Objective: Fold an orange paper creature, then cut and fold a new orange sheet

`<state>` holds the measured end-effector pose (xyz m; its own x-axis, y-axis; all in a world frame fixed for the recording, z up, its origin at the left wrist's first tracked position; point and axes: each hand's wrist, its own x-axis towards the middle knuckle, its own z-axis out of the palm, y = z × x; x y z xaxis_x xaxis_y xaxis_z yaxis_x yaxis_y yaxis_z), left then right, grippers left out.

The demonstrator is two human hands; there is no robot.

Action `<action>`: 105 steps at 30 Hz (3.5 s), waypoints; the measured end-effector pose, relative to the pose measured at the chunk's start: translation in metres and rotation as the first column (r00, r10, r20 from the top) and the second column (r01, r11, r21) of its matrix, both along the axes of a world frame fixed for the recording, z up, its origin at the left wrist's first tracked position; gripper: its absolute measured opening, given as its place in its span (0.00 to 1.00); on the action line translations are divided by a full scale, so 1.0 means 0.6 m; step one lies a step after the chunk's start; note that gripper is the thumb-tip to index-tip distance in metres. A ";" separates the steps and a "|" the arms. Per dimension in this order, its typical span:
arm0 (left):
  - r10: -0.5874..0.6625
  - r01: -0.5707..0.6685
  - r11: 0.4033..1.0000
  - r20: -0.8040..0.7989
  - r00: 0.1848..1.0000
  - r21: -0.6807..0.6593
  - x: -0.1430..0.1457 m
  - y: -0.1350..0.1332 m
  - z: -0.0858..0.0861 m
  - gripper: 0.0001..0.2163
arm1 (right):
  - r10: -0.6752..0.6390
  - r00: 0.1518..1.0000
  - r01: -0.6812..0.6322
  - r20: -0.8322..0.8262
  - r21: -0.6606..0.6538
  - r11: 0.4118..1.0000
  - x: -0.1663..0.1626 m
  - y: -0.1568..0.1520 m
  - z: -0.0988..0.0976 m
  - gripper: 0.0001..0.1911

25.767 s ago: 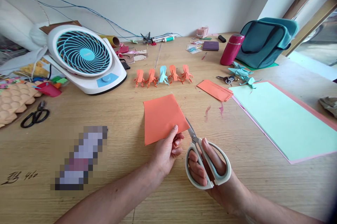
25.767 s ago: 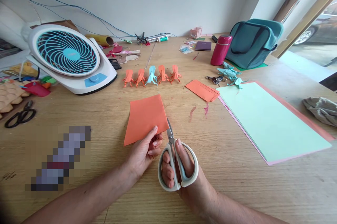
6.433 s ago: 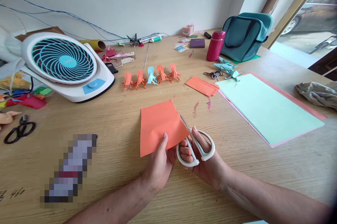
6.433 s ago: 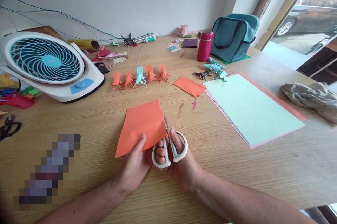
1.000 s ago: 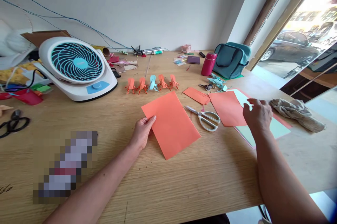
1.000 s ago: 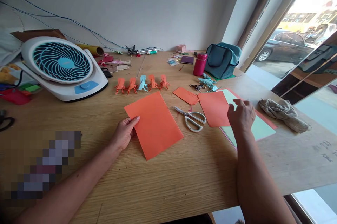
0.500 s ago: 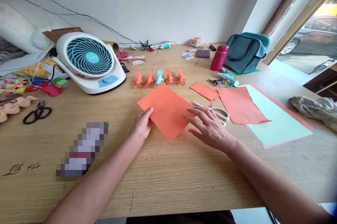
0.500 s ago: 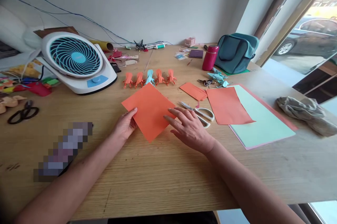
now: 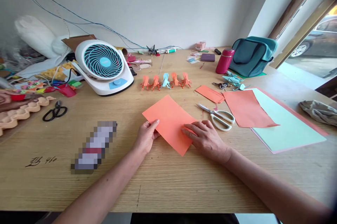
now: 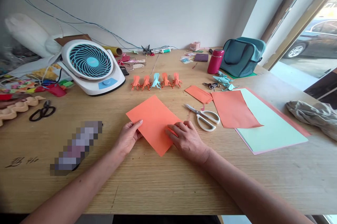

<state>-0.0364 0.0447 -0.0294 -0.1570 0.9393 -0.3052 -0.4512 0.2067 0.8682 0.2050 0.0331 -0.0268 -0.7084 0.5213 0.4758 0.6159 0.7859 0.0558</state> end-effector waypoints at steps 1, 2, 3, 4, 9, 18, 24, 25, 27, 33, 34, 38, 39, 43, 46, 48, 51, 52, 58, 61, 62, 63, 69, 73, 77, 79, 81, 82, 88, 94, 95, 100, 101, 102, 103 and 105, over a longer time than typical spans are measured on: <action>-0.007 0.008 1.000 -0.011 1.000 0.009 0.001 0.000 -0.001 0.16 | 0.006 1.000 -0.006 0.004 0.001 1.000 0.000 0.000 -0.001 0.14; -0.014 0.015 1.000 -0.020 1.000 0.018 0.002 0.000 -0.001 0.16 | 0.009 1.000 -0.009 0.007 0.003 1.000 0.000 -0.001 -0.001 0.15; -0.017 0.018 1.000 -0.025 1.000 0.024 0.003 0.000 -0.002 0.17 | 0.009 1.000 -0.009 0.007 0.004 1.000 0.000 -0.001 -0.002 0.15; -0.016 0.017 0.999 -0.028 0.999 0.028 0.004 0.000 -0.002 0.18 | 0.007 1.000 -0.007 0.008 0.005 1.000 0.000 0.000 -0.002 0.15; -0.023 0.031 0.997 -0.117 0.993 0.068 0.001 -0.004 -0.010 0.19 | 0.015 1.000 -0.015 0.017 -0.024 1.000 0.003 0.003 -0.008 0.15; 0.434 0.316 0.786 -0.838 0.329 0.531 -0.036 -0.016 0.013 0.24 | 0.018 0.996 -0.043 -0.089 -0.288 0.957 0.007 0.000 -0.015 0.18; 0.212 0.865 0.471 -0.974 0.079 0.173 0.005 -0.053 0.021 0.30 | 0.012 0.984 -0.075 -0.177 -0.356 0.931 0.014 -0.003 -0.010 0.19; 0.195 0.865 0.476 -0.978 0.071 0.158 0.012 -0.057 0.017 0.26 | 0.017 0.983 -0.084 -0.183 -0.362 0.928 0.015 -0.005 -0.007 0.19; 0.140 0.840 0.516 -0.984 0.108 0.166 0.021 -0.063 0.010 0.18 | 0.032 0.982 -0.101 -0.188 -0.370 0.924 0.019 -0.012 -0.002 0.18; -0.078 0.755 0.630 -0.953 0.293 0.181 0.026 -0.090 0.026 0.14 | 0.030 0.973 -0.128 -0.227 -0.433 0.892 0.042 -0.027 0.008 0.12; -0.091 0.742 0.646 -0.948 0.304 0.176 0.027 -0.095 0.032 0.13 | 0.012 0.967 -0.127 -0.253 -0.445 0.886 0.045 -0.027 0.007 0.10; -0.105 0.697 0.716 -0.981 0.161 0.037 0.033 -0.096 0.055 0.12 | -0.110 0.936 -0.084 -0.336 -0.514 0.854 0.049 -0.023 0.003 0.07; -0.108 0.682 0.732 -0.990 0.093 -0.016 0.037 -0.091 0.060 0.14 | -0.145 0.927 -0.067 -0.345 -0.535 0.842 0.047 -0.023 0.002 0.07; -0.112 0.590 0.796 -0.991 -0.072 -0.133 0.051 -0.059 0.076 0.17 | -0.248 0.903 -0.021 -0.349 -0.615 0.788 0.038 -0.022 0.004 0.07; -0.164 0.571 0.797 -0.981 -0.107 -0.195 0.057 -0.030 0.081 0.17 | -0.305 0.889 0.015 -0.341 -0.646 0.764 0.035 -0.021 0.005 0.10; -0.221 0.565 0.789 -0.970 -0.104 -0.241 0.057 -0.012 0.081 0.15 | -0.333 0.879 0.035 -0.342 -0.651 0.758 0.033 -0.019 0.004 0.11; -0.269 0.568 0.777 -0.959 -0.088 -0.270 0.051 0.011 0.073 0.14 | -0.362 0.870 0.069 -0.334 -0.645 0.761 0.030 -0.015 0.003 0.12; -0.273 0.574 0.773 -0.958 -0.084 -0.270 0.049 0.018 0.069 0.14 | -0.375 0.869 0.088 -0.323 -0.644 0.760 0.029 -0.014 0.003 0.13; -0.357 0.609 0.734 -0.934 -0.030 -0.301 0.033 0.050 0.050 0.14 | -0.434 0.862 0.179 -0.261 -0.646 0.742 0.019 -0.007 0.004 0.14; -0.353 0.612 0.736 -0.936 -0.016 -0.288 0.032 0.058 0.047 0.14 | -0.454 0.858 0.203 -0.243 -0.650 0.732 0.017 -0.005 0.004 0.14; -0.342 0.613 0.737 -0.939 -0.023 -0.284 0.032 0.060 0.047 0.14 | -0.461 0.855 0.210 -0.237 -0.655 0.726 0.017 -0.005 0.004 0.14; -0.334 0.615 0.737 -0.942 -0.032 -0.282 0.033 0.062 0.046 0.14 | -0.467 0.853 0.214 -0.232 -0.661 0.719 0.017 -0.004 0.004 0.13; -0.216 0.657 0.717 -0.970 -0.111 -0.235 0.034 0.066 0.041 0.10 | -0.494 0.845 0.238 -0.205 -0.684 0.690 0.016 -0.001 0.006 0.13; -0.181 0.690 0.701 -0.981 -0.074 -0.181 0.030 0.074 0.040 0.08 | -0.497 0.845 0.246 -0.199 -0.681 0.689 0.016 0.001 0.006 0.12; -0.213 0.683 0.692 -0.970 -0.115 -0.233 0.031 0.085 0.044 0.10 | -0.483 0.851 0.241 -0.206 -0.663 0.708 0.017 0.001 0.004 0.11; -0.220 0.669 0.699 -0.966 -0.136 -0.253 0.034 0.089 0.046 0.11 | -0.473 0.852 0.234 -0.225 -0.645 0.728 0.017 0.001 0.003 0.07; -0.224 0.657 0.704 -0.962 -0.153 -0.268 0.037 0.092 0.046 0.11 | -0.466 0.852 0.225 -0.240 -0.635 0.739 0.017 0.000 0.003 0.04; -0.225 0.654 0.705 -0.961 -0.162 -0.275 0.038 0.093 0.046 0.11 | -0.464 0.853 0.222 -0.242 -0.636 0.739 0.017 -0.001 0.003 0.03; -0.238 0.644 0.707 -0.956 -0.173 -0.293 0.039 0.096 0.044 0.12 | -0.421 0.874 0.175 -0.241 -0.653 0.737 0.019 -0.004 0.004 0.04; -0.257 0.640 0.712 -0.955 -0.145 -0.289 0.042 0.097 0.043 0.12 | -0.391 0.889 0.145 -0.240 -0.662 0.735 0.022 -0.005 0.002 0.07; -0.260 0.640 0.713 -0.955 -0.140 -0.288 0.042 0.097 0.042 0.12 | -0.387 0.891 0.144 -0.239 -0.659 0.738 0.022 -0.005 0.001 0.07; -0.255 0.646 0.721 -0.963 -0.090 -0.251 0.037 0.098 0.033 0.08 | -0.374 0.899 0.144 -0.228 -0.652 0.744 0.021 -0.007 0.003 0.11; -0.252 0.652 0.718 -0.964 -0.084 -0.245 0.036 0.097 0.033 0.07 | -0.373 0.901 0.145 -0.219 -0.659 0.738 0.020 -0.007 0.004 0.11; -0.248 0.658 0.714 -0.965 -0.082 -0.240 0.035 0.097 0.032 0.07 | -0.374 0.903 0.146 -0.211 -0.667 0.731 0.020 -0.007 0.006 0.12; -0.246 0.662 0.711 -0.966 -0.084 -0.239 0.035 0.097 0.032 0.07 | -0.375 0.904 0.148 -0.204 -0.673 0.724 0.020 -0.007 0.007 0.12; -0.247 0.658 0.711 -0.964 -0.095 -0.247 0.036 0.096 0.033 0.08 | -0.375 0.906 0.149 -0.198 -0.678 0.719 0.019 -0.007 0.009 0.11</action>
<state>-0.0147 0.1023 -0.0096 0.4047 0.9078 -0.1099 0.8274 -0.3124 0.4667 0.2163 0.0288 -0.0213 -0.3748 0.9188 0.1234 0.6973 0.3671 -0.6156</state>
